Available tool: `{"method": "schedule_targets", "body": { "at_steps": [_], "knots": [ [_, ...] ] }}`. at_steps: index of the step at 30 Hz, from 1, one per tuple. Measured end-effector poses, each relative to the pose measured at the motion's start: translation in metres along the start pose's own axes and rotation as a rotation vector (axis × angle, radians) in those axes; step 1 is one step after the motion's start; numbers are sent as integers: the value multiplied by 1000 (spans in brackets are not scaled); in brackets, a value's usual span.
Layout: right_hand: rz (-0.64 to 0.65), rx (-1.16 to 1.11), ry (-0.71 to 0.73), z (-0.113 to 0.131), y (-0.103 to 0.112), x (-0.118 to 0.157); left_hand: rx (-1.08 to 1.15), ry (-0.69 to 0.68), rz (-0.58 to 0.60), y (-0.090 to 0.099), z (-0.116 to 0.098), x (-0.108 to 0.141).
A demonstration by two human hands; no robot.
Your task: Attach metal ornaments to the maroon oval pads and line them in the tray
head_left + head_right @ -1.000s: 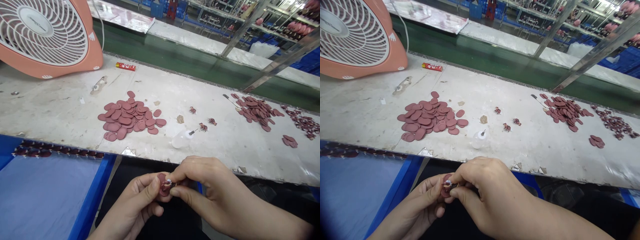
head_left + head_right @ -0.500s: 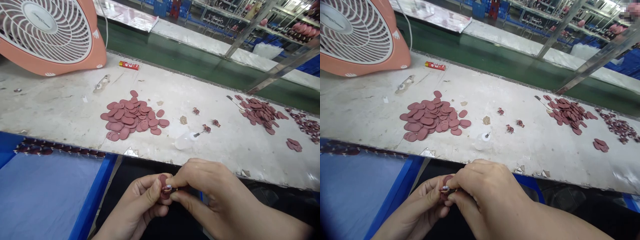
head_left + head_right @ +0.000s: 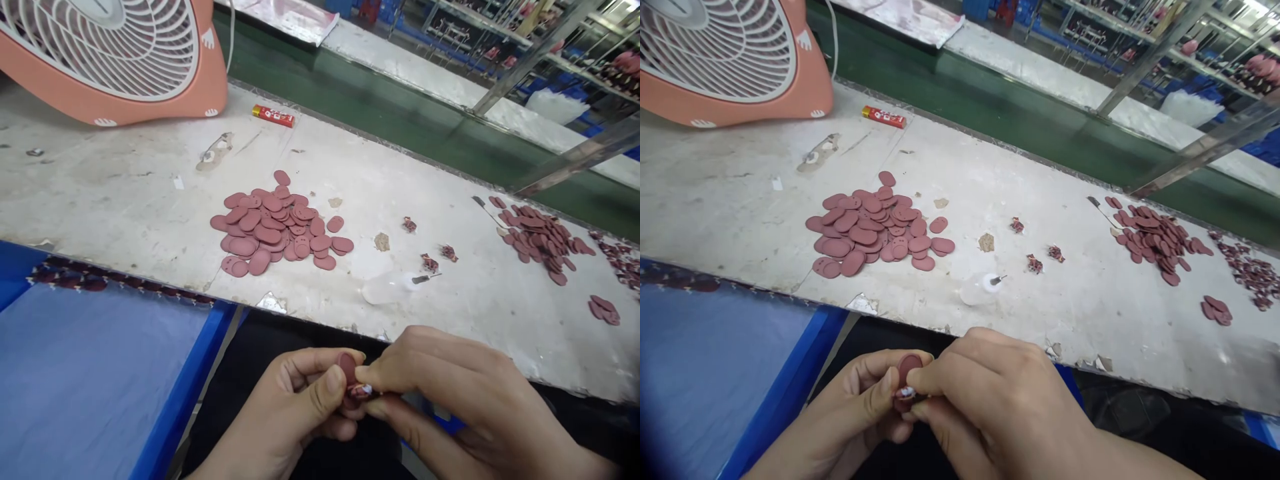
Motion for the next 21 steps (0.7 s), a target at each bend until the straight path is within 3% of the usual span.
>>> {"method": "schedule_targets", "body": {
  "at_steps": [8, 21],
  "knots": [
    [15, -69, -8, 1, 5, -8, -20, -64, 74, 2, 2, -6],
    [-9, -56, -9, 4, 4, 0, -78, -72, 94, 1, 9, -4]
  ]
}}
Point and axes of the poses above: each hand's wrist, its own x-axis away from the middle knuckle, its own y-axis out of the back of the hand, z = x × y, the point moved 9 cm from there along -x, towards the middle knuckle, and after that the axes turned 14 degrees about z, right-handed, at the moved point
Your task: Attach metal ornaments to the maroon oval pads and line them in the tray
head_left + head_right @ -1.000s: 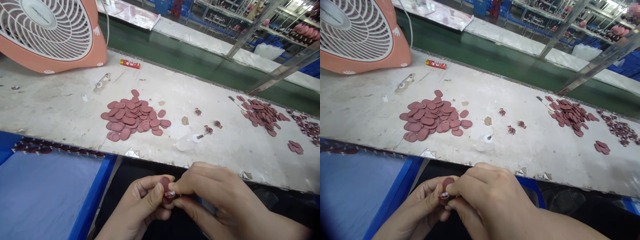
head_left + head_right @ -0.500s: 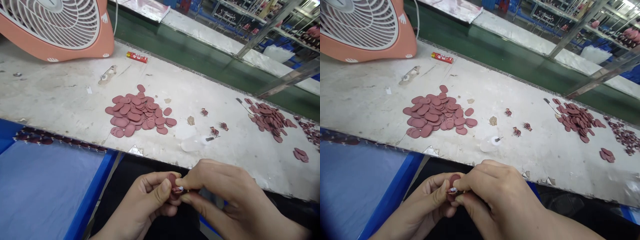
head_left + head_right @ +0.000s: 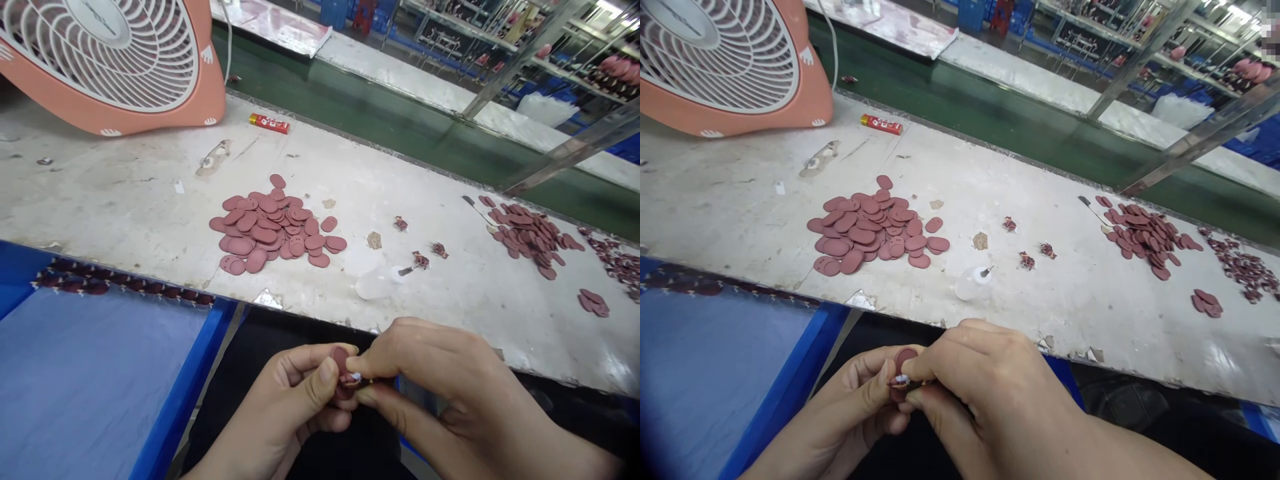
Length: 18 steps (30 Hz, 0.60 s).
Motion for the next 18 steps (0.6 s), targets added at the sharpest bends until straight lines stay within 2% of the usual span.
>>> {"method": "schedule_targets", "body": {
  "at_steps": [18],
  "knots": [
    [7, -11, 12, 3, 1, -2, 2, -8, -51, 1, -4, 4]
  ]
}}
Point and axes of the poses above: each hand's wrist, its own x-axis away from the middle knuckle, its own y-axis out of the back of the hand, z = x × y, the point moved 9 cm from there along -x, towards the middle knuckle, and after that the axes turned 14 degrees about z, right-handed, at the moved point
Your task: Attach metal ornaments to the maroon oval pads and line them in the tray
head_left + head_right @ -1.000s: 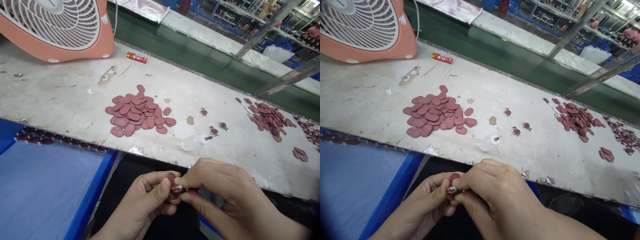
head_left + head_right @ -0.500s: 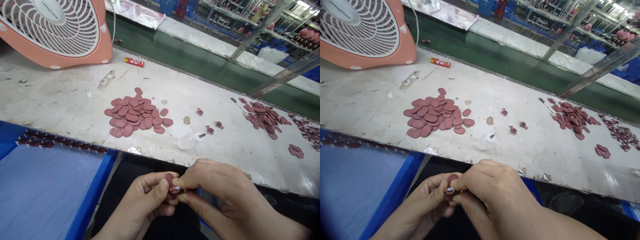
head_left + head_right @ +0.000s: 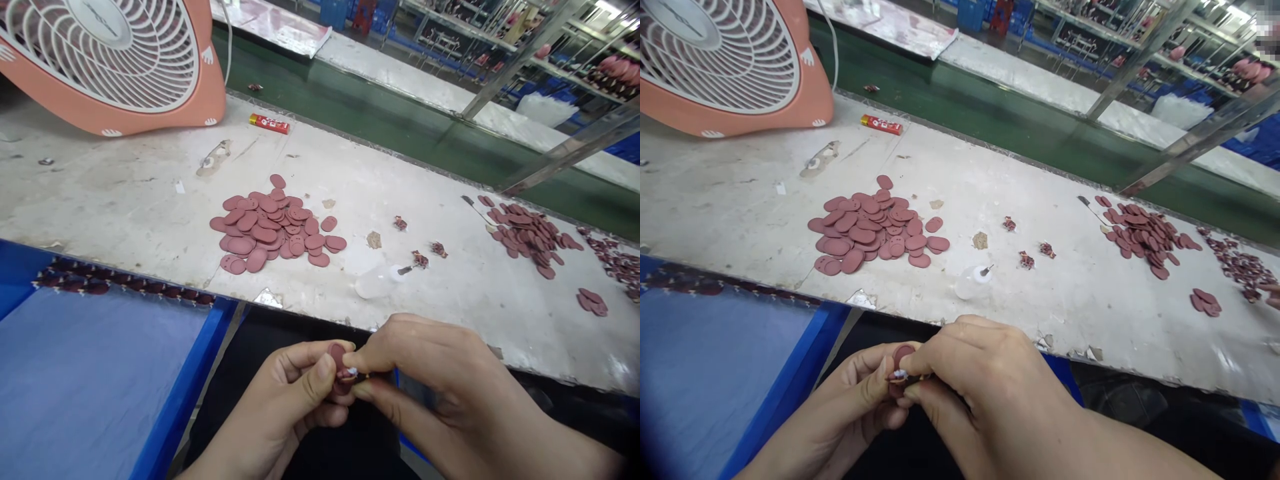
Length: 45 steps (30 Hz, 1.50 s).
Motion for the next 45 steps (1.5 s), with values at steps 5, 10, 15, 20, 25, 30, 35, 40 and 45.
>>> {"method": "schedule_targets", "body": {
  "at_steps": [5, 10, 15, 20, 25, 30, 35, 40, 45],
  "knots": [
    [1, -11, -14, -3, 0, 0, -1, -5, 10, -1, -2, -2],
    [-10, -34, -20, -3, 1, 1, -30, 4, 58, -3, -7, -5],
    [-50, 71, -39, -2, 10, 10, -124, -46, -72, 10, -19, 4],
    [-100, 121, -38, -10, 14, 21, -291, -262, -122, 17, -44, 17],
    [-121, 102, 92, -11, 4, 18, -354, -316, -88, 18, -51, 22],
    [-104, 4, 107, -13, -2, 6, -82, -155, -7, 17, -34, 12],
    [-76, -184, 30, -23, -9, -5, 119, 42, -39, 23, -14, 6],
    [-69, -253, -31, -31, -18, -9, 129, 24, 100, 24, -7, 1],
    [-99, -268, 26, -28, -21, -13, 85, 1, 155, 23, -7, -1]
  ]
}}
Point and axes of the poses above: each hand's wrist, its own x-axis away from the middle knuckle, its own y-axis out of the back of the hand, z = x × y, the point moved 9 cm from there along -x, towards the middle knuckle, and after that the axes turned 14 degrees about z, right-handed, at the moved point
